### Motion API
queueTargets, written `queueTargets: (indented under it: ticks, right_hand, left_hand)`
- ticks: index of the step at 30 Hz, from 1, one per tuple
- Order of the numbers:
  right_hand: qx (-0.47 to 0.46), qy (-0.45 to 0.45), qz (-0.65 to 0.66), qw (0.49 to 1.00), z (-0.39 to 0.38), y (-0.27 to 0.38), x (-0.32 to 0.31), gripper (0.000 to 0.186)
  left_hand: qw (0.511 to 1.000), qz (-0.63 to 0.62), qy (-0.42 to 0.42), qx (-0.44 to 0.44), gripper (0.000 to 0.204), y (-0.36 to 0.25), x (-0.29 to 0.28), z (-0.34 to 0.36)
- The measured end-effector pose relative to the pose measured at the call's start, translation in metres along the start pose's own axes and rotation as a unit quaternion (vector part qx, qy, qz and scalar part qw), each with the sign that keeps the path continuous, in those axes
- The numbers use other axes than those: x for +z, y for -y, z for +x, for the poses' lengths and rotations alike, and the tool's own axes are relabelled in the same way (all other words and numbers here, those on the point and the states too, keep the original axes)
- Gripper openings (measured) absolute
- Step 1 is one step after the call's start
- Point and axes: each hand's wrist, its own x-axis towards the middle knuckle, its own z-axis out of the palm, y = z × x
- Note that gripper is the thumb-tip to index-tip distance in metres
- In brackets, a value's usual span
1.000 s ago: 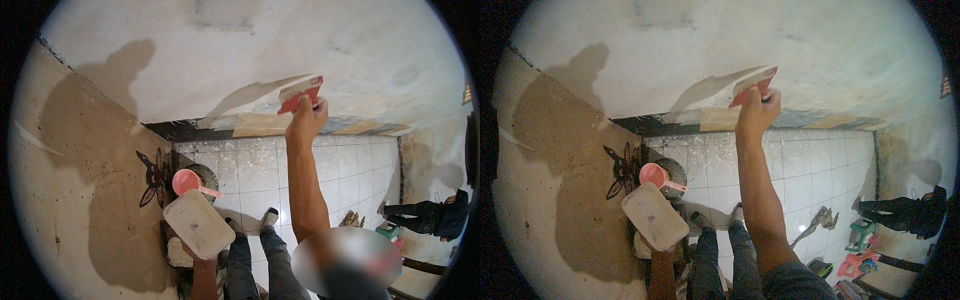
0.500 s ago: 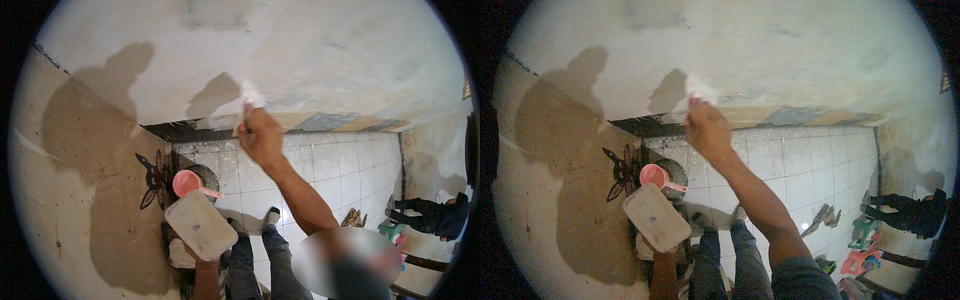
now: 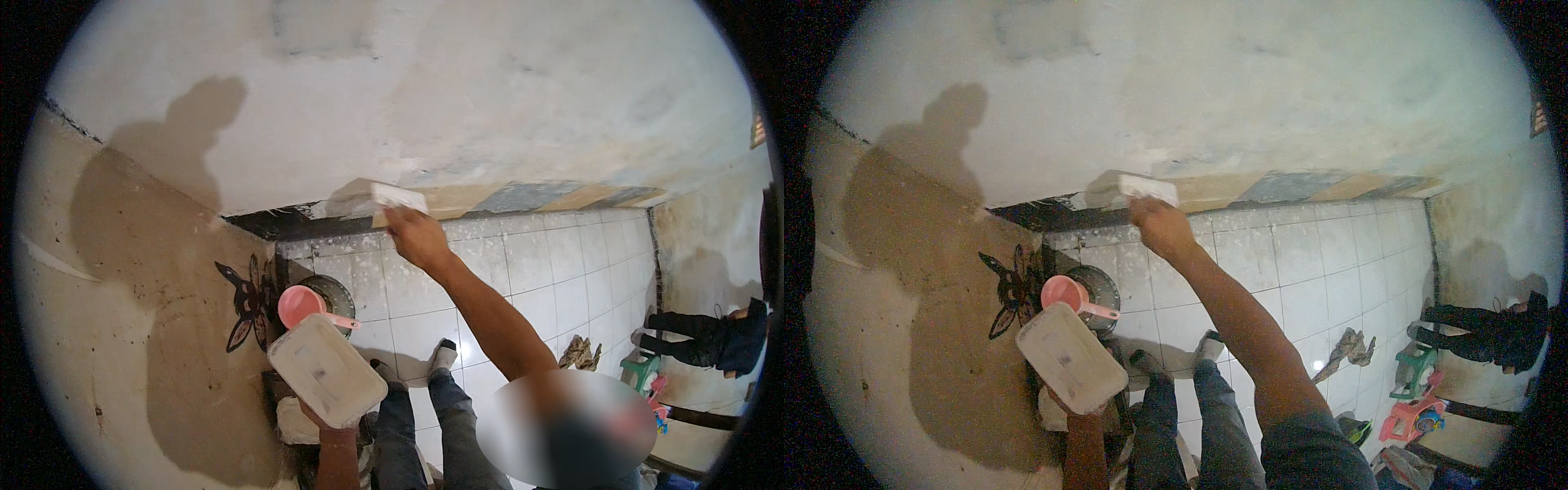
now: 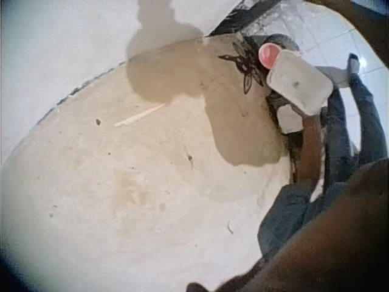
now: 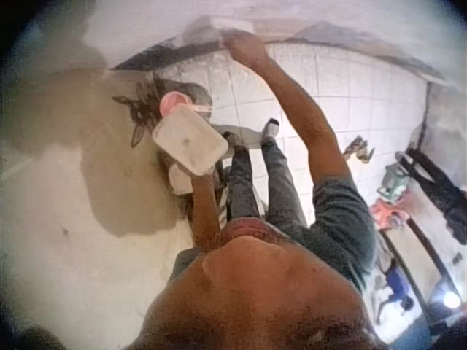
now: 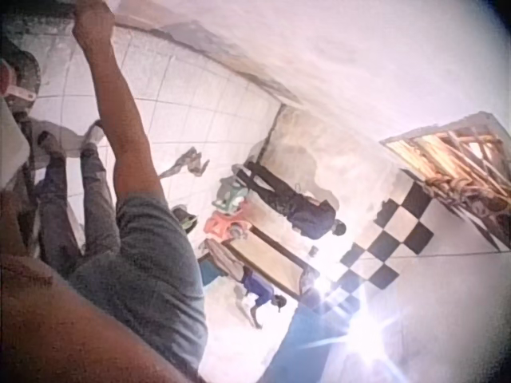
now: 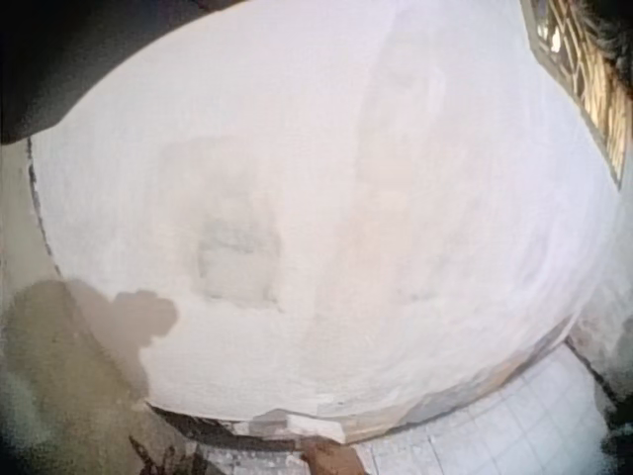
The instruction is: The person applies white plaster to a wall using a red hand spreader, repeatedly dipping the spreader into a white container and smoothing the material across the surface.
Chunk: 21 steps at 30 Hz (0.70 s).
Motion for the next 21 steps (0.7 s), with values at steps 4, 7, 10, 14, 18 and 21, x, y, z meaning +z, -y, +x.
queueTargets:
  ticks: [4,7,10,14,18,21]
  right_hand:
    - [0.195,-0.229,0.103,0.948,-0.024,-0.014,-0.045,0.008]
    - [0.226,-0.422,0.181,0.859,0.004,-0.021,-0.105,0.015]
    - [0.23,-0.485,0.302,0.788,0.034,-0.017,-0.15,0.015]
    - [0.22,-0.469,0.171,0.838,0.075,-0.003,-0.148,0.012]
    - [-0.03,-0.329,0.126,0.935,0.085,0.042,-0.074,0.011]
    - [-0.113,-0.195,0.152,0.962,0.056,0.057,-0.046,0.017]
  left_hand:
    - [1.0,0.004,0.006,-0.014,0.075,-0.001,0.0,-0.001]
    - [1.0,0.003,0.0,-0.019,0.075,0.0,-0.003,-0.003]
    - [1.0,0.005,-0.002,-0.02,0.076,0.0,-0.006,-0.004]
    - [1.0,0.009,-0.008,-0.022,0.076,0.0,-0.009,-0.007]
    - [1.0,0.017,-0.013,-0.023,0.076,-0.002,-0.014,-0.01]
    - [0.999,0.022,-0.015,-0.021,0.076,-0.001,-0.016,-0.011]
